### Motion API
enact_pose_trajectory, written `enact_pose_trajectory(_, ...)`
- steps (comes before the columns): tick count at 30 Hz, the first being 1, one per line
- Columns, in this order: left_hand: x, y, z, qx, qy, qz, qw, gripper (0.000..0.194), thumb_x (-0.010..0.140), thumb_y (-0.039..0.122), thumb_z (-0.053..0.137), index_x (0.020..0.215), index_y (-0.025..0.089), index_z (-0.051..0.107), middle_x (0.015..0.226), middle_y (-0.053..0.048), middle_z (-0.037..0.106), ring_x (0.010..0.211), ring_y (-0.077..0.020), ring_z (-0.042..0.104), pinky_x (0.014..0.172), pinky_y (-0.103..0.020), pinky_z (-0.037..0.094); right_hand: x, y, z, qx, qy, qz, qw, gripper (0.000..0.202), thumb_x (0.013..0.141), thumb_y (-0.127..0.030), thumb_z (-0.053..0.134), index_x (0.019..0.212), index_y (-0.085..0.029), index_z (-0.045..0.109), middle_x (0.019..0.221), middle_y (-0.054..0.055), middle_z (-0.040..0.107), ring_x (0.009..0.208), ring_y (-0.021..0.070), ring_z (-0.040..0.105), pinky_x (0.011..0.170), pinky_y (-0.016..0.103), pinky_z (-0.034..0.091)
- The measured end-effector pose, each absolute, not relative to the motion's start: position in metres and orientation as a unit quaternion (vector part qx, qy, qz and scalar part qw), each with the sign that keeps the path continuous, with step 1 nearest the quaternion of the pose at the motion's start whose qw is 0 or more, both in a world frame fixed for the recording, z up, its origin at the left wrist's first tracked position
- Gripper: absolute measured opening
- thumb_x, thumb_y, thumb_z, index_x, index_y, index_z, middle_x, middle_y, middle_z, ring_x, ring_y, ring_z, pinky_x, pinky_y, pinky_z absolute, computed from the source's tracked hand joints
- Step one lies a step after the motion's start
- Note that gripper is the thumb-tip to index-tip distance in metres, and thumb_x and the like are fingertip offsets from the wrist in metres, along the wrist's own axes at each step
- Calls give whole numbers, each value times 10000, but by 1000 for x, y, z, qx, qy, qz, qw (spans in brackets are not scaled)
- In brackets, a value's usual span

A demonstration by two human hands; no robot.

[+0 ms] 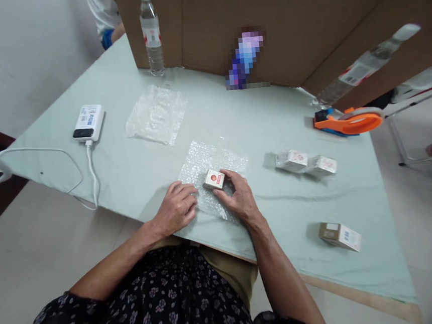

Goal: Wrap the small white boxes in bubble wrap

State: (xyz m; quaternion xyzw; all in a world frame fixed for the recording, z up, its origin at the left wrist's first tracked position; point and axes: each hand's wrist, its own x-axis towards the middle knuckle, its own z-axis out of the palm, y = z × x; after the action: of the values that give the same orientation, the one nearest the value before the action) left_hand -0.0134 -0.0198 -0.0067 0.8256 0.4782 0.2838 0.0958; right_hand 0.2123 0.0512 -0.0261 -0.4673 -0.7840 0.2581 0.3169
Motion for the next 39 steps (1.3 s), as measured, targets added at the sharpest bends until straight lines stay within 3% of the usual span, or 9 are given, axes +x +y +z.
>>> enact_pose_trajectory(5, -14, -21, 6, 820, 464, 309, 129, 107, 818, 120, 585, 884, 184, 639, 1113, -83, 713, 1125, -235, 620, 1067, -476, 432, 213, 51, -27, -467, -784, 258, 319, 497, 834, -361, 677, 1302, -244, 556, 1266, 111, 667, 1127, 304, 624, 985, 524, 465)
enact_pose_trajectory(10, -22, -25, 15, 854, 467, 187, 131, 312, 765, 131, 615, 1072, 173, 643, 1269, -134, 641, 1250, -298, 538, 1100, -538, 374, 213, 50, -27, -473, -779, 262, 316, 509, 831, -374, 688, 1308, -248, 563, 1274, 110, 669, 1136, 309, 622, 995, 528, 460)
enact_pose_trajectory(14, -26, -22, 9, 871, 462, 135, 97, 147, 823, 113, 584, 931, 180, 658, 1232, -111, 660, 1180, -271, 582, 1079, -520, 392, 213, 50, -26, -479, -777, 266, 311, 510, 832, -372, 687, 1312, -253, 566, 1287, 110, 663, 1143, 310, 618, 1000, 535, 454)
enact_pose_trajectory(18, -25, -17, 3, 874, 456, 158, 63, 108, 867, 109, 559, 821, 171, 635, 1136, -90, 706, 1085, -237, 633, 1048, -482, 430, 212, 51, -26, -480, -776, 264, 313, 500, 836, -376, 685, 1307, -250, 571, 1284, 112, 666, 1139, 307, 619, 998, 536, 456)
enact_pose_trajectory(29, -17, -11, 12, 827, 467, 298, 95, 119, 875, 98, 513, 865, 180, 598, 908, -48, 739, 881, -182, 680, 979, -418, 494, 215, 51, -24, -468, -781, 271, 313, 521, 841, -387, 670, 1330, -252, 552, 1290, 104, 663, 1144, 300, 618, 999, 515, 460)
enact_pose_trajectory(34, -18, -15, 12, 841, 457, 252, 142, 122, 834, 108, 541, 890, 201, 597, 937, -39, 725, 933, -196, 657, 1013, -431, 454, 214, 51, -23, -471, -780, 276, 305, 515, 838, -384, 675, 1325, -258, 561, 1279, 102, 668, 1134, 306, 621, 995, 519, 458)
enact_pose_trajectory(39, -20, -21, 6, 862, 446, 189, 149, 353, 761, 74, 559, 1091, 190, 599, 1107, -83, 673, 1085, -246, 585, 1050, -456, 407, 213, 50, -22, -474, -778, 276, 307, 475, 841, -384, 685, 1287, -254, 588, 1262, 101, 677, 1122, 300, 623, 990, 515, 455)
